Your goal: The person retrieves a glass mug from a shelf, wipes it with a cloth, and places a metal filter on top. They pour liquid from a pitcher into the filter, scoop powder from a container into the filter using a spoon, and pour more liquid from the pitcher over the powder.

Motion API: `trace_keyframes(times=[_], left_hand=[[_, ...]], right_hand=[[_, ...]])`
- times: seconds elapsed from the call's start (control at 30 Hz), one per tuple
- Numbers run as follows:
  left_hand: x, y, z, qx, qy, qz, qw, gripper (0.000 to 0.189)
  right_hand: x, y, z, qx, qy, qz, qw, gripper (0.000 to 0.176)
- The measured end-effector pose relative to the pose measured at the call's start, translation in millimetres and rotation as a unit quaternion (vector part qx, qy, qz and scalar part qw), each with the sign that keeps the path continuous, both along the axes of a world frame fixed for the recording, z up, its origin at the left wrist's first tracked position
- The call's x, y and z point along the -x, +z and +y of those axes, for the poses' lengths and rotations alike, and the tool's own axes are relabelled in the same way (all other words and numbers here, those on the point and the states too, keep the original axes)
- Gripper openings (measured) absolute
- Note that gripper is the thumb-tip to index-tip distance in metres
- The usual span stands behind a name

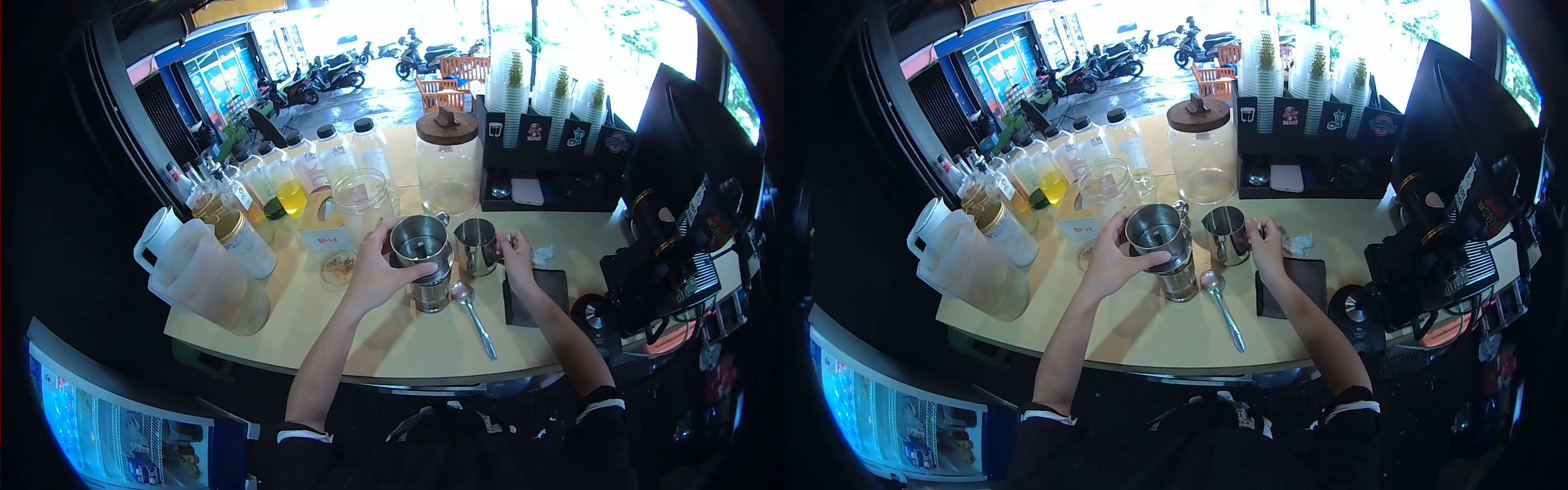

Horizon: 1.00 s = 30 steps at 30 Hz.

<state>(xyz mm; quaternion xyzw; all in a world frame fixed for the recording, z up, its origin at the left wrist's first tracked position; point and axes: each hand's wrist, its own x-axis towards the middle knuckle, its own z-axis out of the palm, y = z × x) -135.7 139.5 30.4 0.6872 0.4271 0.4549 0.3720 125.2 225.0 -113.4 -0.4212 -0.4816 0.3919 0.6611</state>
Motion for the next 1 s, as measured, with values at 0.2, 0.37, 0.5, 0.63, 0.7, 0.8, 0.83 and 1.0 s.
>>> trace_keyframes(times=[0.2, 0.37, 0.5, 0.63, 0.7, 0.8, 0.83, 1.0], left_hand=[[-1, 0, 1, 0.002, 0.005, 0.004, 1.000, 0.078], [-4, 0, 1, -0.015, 0.014, 0.018, 1.000, 0.079], [-7, -2, 2, -0.057, 0.051, 0.071, 0.995, 0.077], [-9, -4, 0, -0.132, 0.092, 0.154, 0.975, 0.076], [-11, 2, -8, -0.179, 0.109, 0.192, 0.959, 0.076], [-8, 1, -11, -0.229, 0.117, 0.229, 0.939, 0.077], [-6, 0, -11, -0.234, 0.108, 0.228, 0.939, 0.078], [0, 3, -16, -0.236, 0.110, 0.258, 0.930, 0.079]], right_hand=[[-6, 4, -17, 0.062, 0.024, -0.036, 0.997, 0.022], [-9, 0, -19, 0.069, 0.016, -0.084, 0.994, 0.022], [-6, 3, -23, 0.065, 0.026, -0.095, 0.993, 0.023], [-7, 7, -25, 0.075, 0.029, -0.095, 0.992, 0.023], [-7, 9, -26, 0.097, 0.026, -0.109, 0.989, 0.022], [-6, 12, -28, 0.092, 0.026, -0.110, 0.989, 0.021], [-6, 12, -28, 0.092, 0.027, -0.110, 0.989, 0.021], [-7, 8, -24, 0.078, 0.027, -0.108, 0.991, 0.023]])
